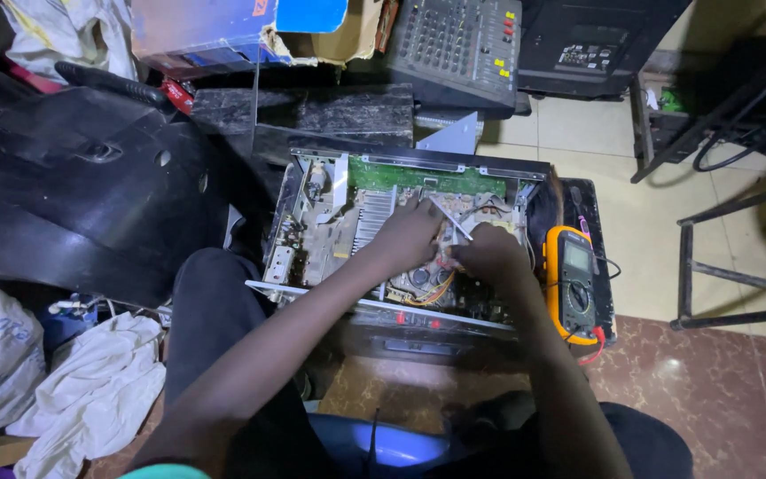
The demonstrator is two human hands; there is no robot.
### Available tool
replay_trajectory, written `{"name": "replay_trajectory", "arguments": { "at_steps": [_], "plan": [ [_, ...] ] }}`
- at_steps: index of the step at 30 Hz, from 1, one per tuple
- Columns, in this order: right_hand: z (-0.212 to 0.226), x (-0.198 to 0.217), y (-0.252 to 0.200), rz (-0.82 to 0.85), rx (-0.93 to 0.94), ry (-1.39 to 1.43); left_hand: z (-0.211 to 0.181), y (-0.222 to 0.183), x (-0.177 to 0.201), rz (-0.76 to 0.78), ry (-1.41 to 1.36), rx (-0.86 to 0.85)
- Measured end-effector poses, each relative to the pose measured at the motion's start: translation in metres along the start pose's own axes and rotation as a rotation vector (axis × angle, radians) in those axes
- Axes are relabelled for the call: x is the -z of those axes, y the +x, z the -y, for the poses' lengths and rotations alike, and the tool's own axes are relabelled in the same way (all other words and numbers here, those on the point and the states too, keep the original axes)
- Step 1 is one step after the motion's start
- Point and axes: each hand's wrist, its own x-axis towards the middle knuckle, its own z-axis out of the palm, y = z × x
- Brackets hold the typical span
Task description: Disassembling the internal components of an electronic device using a screwdriver and manual force to remove boards and wires.
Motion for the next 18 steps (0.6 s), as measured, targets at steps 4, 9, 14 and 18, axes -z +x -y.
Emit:
{"name": "replay_trajectory", "arguments": {
  "at_steps": [4, 9, 14, 18],
  "plan": [
    [-0.005, -0.018, 0.018, 0.001, 0.023, -0.079, 0.01, -0.025, -0.017, 0.027, -0.023, -0.049],
    [0.037, 0.017, -0.053, 0.037, 0.04, -0.121, 0.011, -0.03, -0.024, 0.058, -0.07, 0.003],
    [0.057, 0.028, -0.072, 0.061, -0.063, -0.058, 0.026, -0.027, -0.056, -0.029, -0.12, -0.062],
    [0.039, 0.016, -0.05, 0.074, -0.059, -0.176, 0.028, -0.025, -0.073, -0.103, -0.203, -0.092]
  ]
}}
